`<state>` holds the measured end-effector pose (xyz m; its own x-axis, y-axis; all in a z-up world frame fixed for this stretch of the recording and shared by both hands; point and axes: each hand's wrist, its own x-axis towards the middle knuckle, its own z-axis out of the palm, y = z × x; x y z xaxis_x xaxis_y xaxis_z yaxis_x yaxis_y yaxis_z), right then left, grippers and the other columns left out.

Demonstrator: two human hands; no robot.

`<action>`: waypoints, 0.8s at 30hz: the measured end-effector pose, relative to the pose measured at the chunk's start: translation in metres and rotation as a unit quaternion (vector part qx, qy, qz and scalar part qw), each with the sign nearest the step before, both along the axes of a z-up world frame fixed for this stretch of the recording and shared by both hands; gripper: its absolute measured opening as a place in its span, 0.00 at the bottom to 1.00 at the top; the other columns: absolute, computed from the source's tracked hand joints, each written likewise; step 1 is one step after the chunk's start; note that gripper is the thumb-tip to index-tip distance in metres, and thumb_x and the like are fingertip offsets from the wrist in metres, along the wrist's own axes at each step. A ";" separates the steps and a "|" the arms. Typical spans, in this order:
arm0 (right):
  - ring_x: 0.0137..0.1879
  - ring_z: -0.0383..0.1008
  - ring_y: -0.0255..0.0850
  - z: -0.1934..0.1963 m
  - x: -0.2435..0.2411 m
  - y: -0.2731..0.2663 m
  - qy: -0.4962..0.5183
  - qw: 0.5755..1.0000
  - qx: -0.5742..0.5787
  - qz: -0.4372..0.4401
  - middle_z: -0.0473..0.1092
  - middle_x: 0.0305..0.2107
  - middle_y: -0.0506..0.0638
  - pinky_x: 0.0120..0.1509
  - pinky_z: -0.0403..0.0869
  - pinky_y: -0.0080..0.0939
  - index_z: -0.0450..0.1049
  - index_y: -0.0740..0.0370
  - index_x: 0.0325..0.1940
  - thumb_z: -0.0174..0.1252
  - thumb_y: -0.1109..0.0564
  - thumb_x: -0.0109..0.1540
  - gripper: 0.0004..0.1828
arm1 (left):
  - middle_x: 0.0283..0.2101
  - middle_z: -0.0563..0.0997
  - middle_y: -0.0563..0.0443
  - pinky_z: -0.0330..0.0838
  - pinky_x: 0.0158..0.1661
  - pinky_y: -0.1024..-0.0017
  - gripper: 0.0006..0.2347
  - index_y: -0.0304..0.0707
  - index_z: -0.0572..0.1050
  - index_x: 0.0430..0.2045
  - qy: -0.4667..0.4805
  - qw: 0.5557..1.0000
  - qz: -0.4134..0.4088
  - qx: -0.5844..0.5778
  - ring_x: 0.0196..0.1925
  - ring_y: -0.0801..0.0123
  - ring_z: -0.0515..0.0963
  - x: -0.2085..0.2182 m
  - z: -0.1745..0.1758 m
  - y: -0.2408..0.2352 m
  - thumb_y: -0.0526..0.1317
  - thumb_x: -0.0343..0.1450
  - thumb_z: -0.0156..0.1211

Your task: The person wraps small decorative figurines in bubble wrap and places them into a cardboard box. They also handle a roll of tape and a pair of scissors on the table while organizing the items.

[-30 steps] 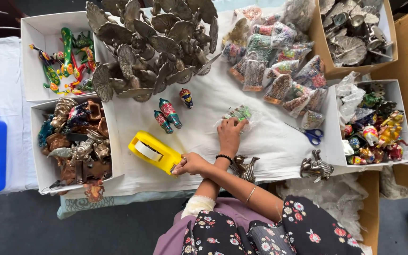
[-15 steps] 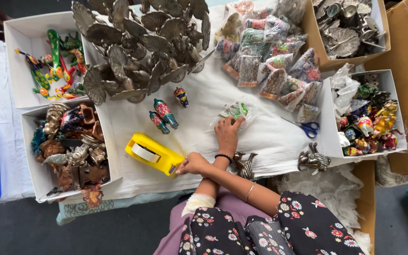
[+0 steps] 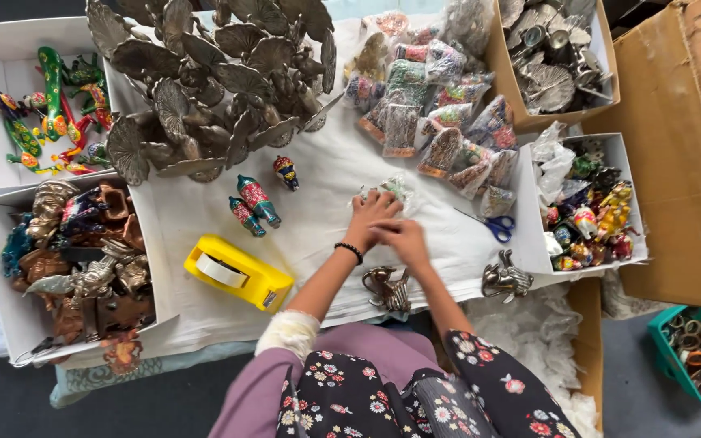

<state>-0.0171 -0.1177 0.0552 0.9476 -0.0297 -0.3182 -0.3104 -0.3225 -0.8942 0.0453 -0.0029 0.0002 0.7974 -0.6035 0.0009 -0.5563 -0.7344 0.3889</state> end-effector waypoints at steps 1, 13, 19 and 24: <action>0.33 0.74 0.32 -0.006 0.000 -0.020 -0.001 1.000 -0.001 0.002 0.79 0.30 0.47 0.41 0.74 0.33 0.86 0.56 0.45 0.67 0.58 0.61 0.09 | 0.59 0.67 0.50 0.56 0.48 0.48 0.20 0.54 0.71 0.53 -0.001 1.000 0.002 -0.001 0.61 0.56 0.63 0.004 -0.002 0.001 0.40 0.65 0.59; 0.34 0.70 0.27 -0.052 0.022 -0.070 0.125 0.981 0.116 -0.095 0.77 0.29 0.43 0.38 0.66 0.30 0.59 0.49 0.76 0.70 0.60 0.55 0.47 | 0.52 0.69 0.54 0.60 0.49 0.48 0.23 0.80 0.72 0.55 -0.039 0.994 -0.081 0.070 0.58 0.60 0.68 0.029 -0.004 0.005 0.48 0.65 0.66; 0.34 0.76 0.31 -0.065 0.040 -0.068 0.110 0.988 -0.042 -0.101 0.78 0.28 0.45 0.39 0.71 0.33 0.64 0.54 0.67 0.77 0.54 0.47 0.47 | 0.55 0.69 0.55 0.60 0.51 0.48 0.25 0.83 0.71 0.56 -0.023 0.995 -0.060 0.070 0.59 0.61 0.67 0.031 -0.004 0.007 0.50 0.64 0.68; 0.33 0.76 0.37 -0.047 0.042 -0.068 0.006 0.970 -0.235 -0.060 0.76 0.27 0.50 0.42 0.74 0.38 0.68 0.54 0.64 0.81 0.46 0.44 0.47 | 0.58 0.67 0.53 0.61 0.50 0.50 0.24 0.79 0.72 0.58 -0.096 0.995 0.020 -0.023 0.62 0.53 0.62 0.014 -0.023 0.017 0.49 0.66 0.67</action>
